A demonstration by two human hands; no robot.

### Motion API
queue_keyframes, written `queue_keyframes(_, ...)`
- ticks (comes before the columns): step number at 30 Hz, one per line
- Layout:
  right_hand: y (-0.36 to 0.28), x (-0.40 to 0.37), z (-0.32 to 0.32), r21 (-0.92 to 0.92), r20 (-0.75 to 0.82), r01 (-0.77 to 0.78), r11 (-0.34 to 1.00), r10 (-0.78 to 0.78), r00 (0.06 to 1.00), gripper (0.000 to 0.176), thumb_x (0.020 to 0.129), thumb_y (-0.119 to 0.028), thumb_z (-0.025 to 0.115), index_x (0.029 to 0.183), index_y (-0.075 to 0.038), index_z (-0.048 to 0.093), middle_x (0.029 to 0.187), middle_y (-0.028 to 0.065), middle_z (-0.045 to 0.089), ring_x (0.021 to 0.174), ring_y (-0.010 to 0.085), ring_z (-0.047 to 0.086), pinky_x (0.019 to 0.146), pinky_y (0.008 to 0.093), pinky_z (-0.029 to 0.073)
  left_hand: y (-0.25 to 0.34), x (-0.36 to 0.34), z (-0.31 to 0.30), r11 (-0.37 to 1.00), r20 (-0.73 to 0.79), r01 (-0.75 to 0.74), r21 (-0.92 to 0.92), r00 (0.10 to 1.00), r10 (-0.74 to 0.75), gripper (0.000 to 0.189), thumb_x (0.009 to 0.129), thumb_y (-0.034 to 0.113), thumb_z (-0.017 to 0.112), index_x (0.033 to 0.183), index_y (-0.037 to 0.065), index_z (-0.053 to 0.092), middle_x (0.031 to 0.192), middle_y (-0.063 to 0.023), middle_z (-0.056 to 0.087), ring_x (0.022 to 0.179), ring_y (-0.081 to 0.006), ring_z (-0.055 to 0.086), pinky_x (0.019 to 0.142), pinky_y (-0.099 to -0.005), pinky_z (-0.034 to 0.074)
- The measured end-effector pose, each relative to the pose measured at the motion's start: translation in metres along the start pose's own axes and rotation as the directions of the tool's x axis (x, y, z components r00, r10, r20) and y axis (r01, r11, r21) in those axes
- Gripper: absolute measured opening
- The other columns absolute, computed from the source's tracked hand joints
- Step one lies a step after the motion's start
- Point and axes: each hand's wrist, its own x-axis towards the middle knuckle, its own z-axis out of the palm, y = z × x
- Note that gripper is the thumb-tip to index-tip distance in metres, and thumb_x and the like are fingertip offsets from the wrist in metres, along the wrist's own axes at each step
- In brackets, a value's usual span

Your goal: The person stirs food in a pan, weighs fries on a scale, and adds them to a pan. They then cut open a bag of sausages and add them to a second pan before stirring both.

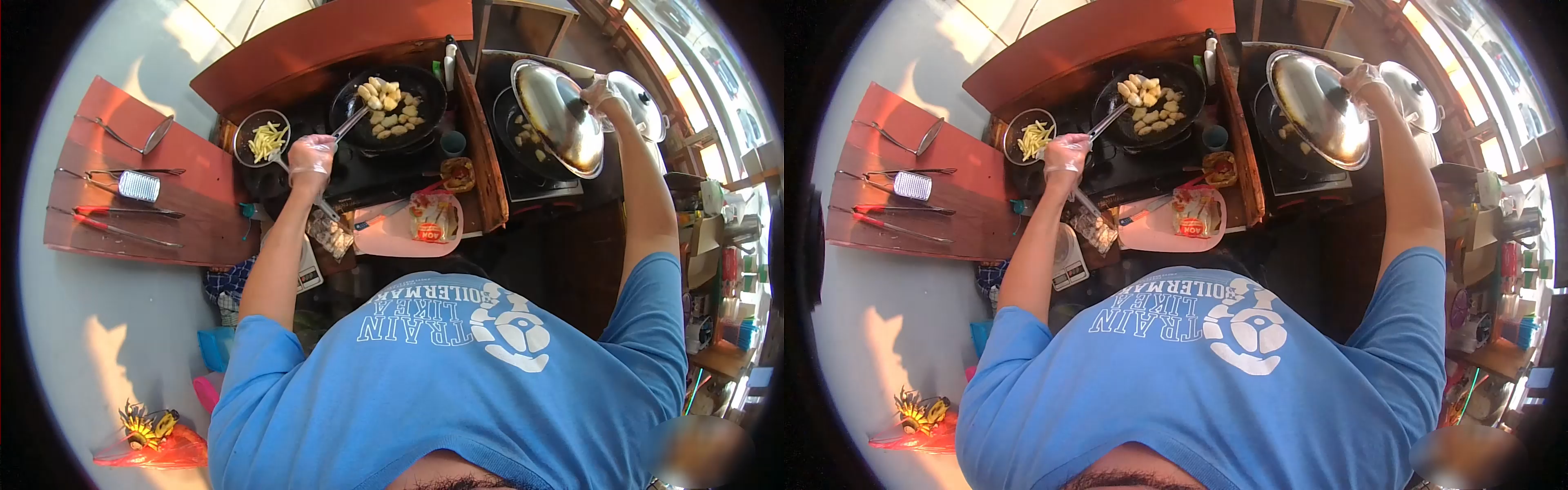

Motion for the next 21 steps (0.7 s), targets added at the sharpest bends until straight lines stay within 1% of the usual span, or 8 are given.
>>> queue_keyframes(1,-0.01,-0.005,-0.004,-0.184,0.004,0.08,0.98,-0.081,0.997,0.027,0.065,-0.023,0.08,0.083,-0.005,0.07,0.075,0.0136,0.069,0.074,0.0286,0.07,0.068,0.0398,0.054,-0.002,-0.003,-0.002,1.0,0.0,0.002,0.002,1.0,-0.002,0.016,0.082,0.012,0.067,0.096,0.005,0.071,0.085,-0.0128,0.071,0.073,-0.0235,0.069,0.068,-0.0341,0.053)
queue_keyframes(3,-0.025,-0.011,-0.011,-0.361,0.009,0.154,0.92,-0.161,0.987,0.025,0.068,-0.023,0.078,0.084,-0.004,0.071,0.076,0.0143,0.07,0.074,0.0282,0.07,0.071,0.0389,0.055,-0.003,-0.006,-0.005,0.873,0.005,-0.343,0.346,0.932,0.364,0.017,0.082,0.013,0.064,0.095,0.005,0.071,0.092,-0.0167,0.069,0.082,-0.0333,0.067,0.073,-0.0404,0.054)
queue_keyframes(7,-0.061,-0.037,-0.051,0.012,0.072,-0.14,0.99,0.139,0.988,0.02,0.075,-0.02,0.064,0.079,-0.003,0.073,0.079,0.0162,0.071,0.077,0.0285,0.071,0.073,0.0388,0.055,0.0,-0.009,-0.016,0.79,0.039,-0.369,0.491,0.914,0.403,0.016,0.082,0.012,0.06,0.093,0.008,0.071,0.091,-0.0155,0.069,0.087,-0.0346,0.066,0.077,-0.0437,0.054)
queue_keyframes(9,-0.069,-0.047,-0.064,0.007,0.082,-0.189,0.982,0.188,0.979,0.019,0.074,-0.018,0.061,0.077,-0.005,0.075,0.083,0.0151,0.071,0.082,0.0292,0.071,0.077,0.0398,0.055,0.002,-0.013,-0.021,0.816,0.024,-0.366,0.448,0.917,0.398,0.016,0.082,0.012,0.059,0.093,0.008,0.071,0.091,-0.0155,0.069,0.087,-0.0341,0.066,0.077,-0.0437,0.054)
queue_keyframes(12,-0.049,-0.033,-0.037,0.328,0.09,-0.307,0.893,0.295,0.951,0.028,0.08,-0.018,0.056,0.079,0.006,0.07,0.074,0.0208,0.069,0.069,0.0279,0.07,0.066,0.0379,0.056,-0.001,-0.018,-0.02,0.84,0.051,-0.369,0.399,0.923,0.381,0.016,0.082,0.011,0.059,0.093,0.009,0.071,0.091,-0.0152,0.069,0.087,-0.0333,0.066,0.077,-0.0436,0.054)
queue_keyframes(16,-0.026,-0.038,-0.022,0.001,-0.013,-0.065,0.998,0.065,0.998,0.027,0.077,-0.022,0.06,0.081,0.003,0.071,0.077,0.0214,0.069,0.077,0.0307,0.07,0.075,0.038,0.054,0.003,-0.022,-0.009,0.846,0.038,-0.339,0.411,0.934,0.356,0.015,0.081,0.011,0.061,0.092,0.008,0.071,0.091,-0.0151,0.069,0.086,-0.0333,0.066,0.076,-0.0433,0.054)
queue_keyframes(18,-0.014,-0.038,-0.014,0.117,0.003,-0.065,0.991,0.065,0.998,0.035,0.078,-0.028,0.058,0.08,0.004,0.071,0.082,0.0234,0.069,0.083,0.0312,0.069,0.079,0.0381,0.053,0.01,-0.017,-0.004,0.87,-0.073,-0.3,0.392,0.932,0.355,0.015,0.081,0.01,0.062,0.092,0.007,0.072,0.088,-0.0166,0.069,0.082,-0.0348,0.067,0.075,-0.044,0.053)
queue_keyframes(21,0.013,-0.026,0.015,0.182,-0.023,-0.076,0.98,0.082,0.996,0.043,0.082,-0.036,0.057,0.08,0.006,0.071,0.08,0.0229,0.069,0.081,0.0305,0.069,0.079,0.0391,0.053,0.049,-0.014,0.007,0.993,-0.162,-0.102,0.054,0.981,0.109,0.021,0.08,0.015,0.064,0.097,0.006,0.073,0.084,-0.0179,0.07,0.077,-0.0321,0.069,0.072,-0.0393,0.053)
